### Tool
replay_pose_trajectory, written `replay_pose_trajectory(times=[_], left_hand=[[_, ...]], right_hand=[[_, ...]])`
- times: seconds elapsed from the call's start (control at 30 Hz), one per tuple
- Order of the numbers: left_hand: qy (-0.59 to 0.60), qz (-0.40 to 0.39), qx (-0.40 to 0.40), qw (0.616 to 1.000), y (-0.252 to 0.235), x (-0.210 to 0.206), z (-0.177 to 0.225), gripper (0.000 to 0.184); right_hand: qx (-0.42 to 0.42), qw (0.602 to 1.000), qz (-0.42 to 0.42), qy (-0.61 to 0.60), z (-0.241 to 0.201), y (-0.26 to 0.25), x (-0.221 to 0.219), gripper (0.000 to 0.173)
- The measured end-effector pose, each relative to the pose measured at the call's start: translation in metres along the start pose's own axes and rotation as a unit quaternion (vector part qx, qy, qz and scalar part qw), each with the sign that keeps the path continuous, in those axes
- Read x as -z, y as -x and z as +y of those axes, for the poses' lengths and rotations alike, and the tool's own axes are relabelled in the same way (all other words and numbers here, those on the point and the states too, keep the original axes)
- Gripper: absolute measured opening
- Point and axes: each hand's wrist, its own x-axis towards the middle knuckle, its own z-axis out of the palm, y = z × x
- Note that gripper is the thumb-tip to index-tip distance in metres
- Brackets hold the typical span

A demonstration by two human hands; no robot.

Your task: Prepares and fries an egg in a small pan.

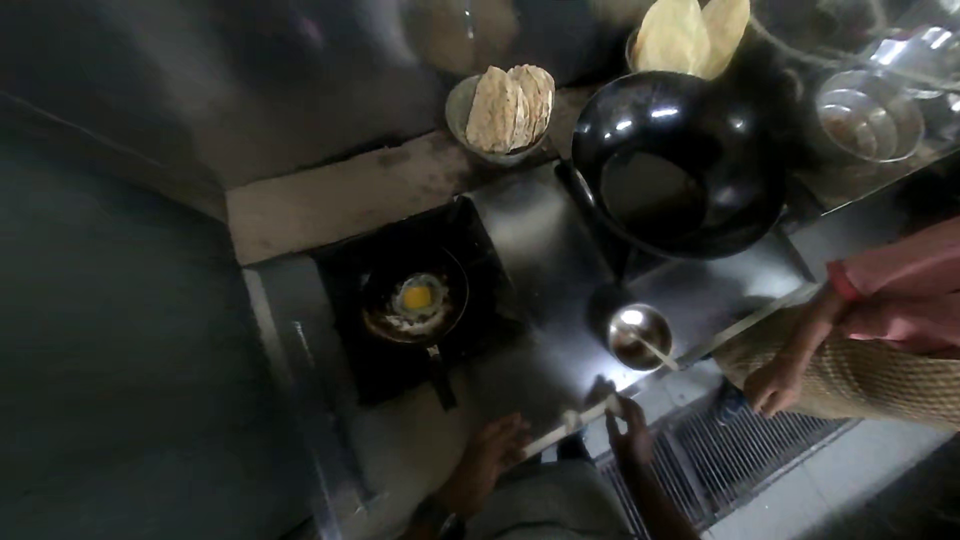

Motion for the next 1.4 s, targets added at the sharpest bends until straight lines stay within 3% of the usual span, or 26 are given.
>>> replay_pose_trajectory(times=[0.17, 0.23, 0.3, 0.37, 0.43, 0.5, 0.57, 0.8, 0.9, 1.0, 1.4], left_hand=[[0.007, -0.006, -0.001, 1.0, 0.001, 0.002, 0.002, 0.039], [-0.028, -0.013, -0.035, 0.999, 0.001, 0.005, 0.004, 0.04], [-0.09, -0.019, -0.093, 0.991, 0.001, 0.008, 0.015, 0.043], [-0.153, -0.03, -0.161, 0.975, 0.005, 0.011, 0.038, 0.046], [-0.215, -0.032, -0.238, 0.947, 0.011, 0.014, 0.072, 0.048], [-0.273, -0.011, -0.299, 0.914, 0.017, 0.02, 0.109, 0.047], [-0.307, 0.01, -0.333, 0.891, 0.02, 0.035, 0.143, 0.05], [-0.365, 0.112, -0.408, 0.829, 0.013, 0.113, 0.221, 0.044], [-0.345, 0.143, -0.406, 0.834, 0.008, 0.136, 0.235, 0.041], [-0.341, 0.164, -0.397, 0.836, 0.007, 0.152, 0.238, 0.042], [-0.336, 0.205, -0.394, 0.83, -0.027, 0.172, 0.218, 0.042]], right_hand=[[-0.014, 0.996, 0.02, -0.088, -0.015, -0.008, 0.002, 0.046], [-0.099, 0.97, -0.01, -0.224, -0.053, -0.018, 0.013, 0.044], [-0.241, 0.876, -0.093, -0.408, -0.105, -0.033, 0.028, 0.037], [-0.338, 0.768, -0.187, -0.511, -0.152, -0.049, 0.033, 0.037], [-0.333, 0.708, -0.278, -0.557, -0.192, -0.065, 0.03, 0.037], [-0.29, 0.686, -0.347, -0.57, -0.232, -0.082, 0.018, 0.035], [-0.256, 0.685, -0.394, -0.556, -0.273, -0.1, -0.001, 0.032], [-0.111, 0.788, -0.485, -0.362, -0.398, -0.145, -0.059, 0.036], [-0.002, 0.807, -0.519, -0.281, -0.411, -0.158, -0.088, 0.044], [0.039, 0.811, -0.521, -0.264, -0.427, -0.164, -0.11, 0.041], [0.041, 0.822, -0.522, -0.224, -0.438, -0.172, -0.135, 0.034]])
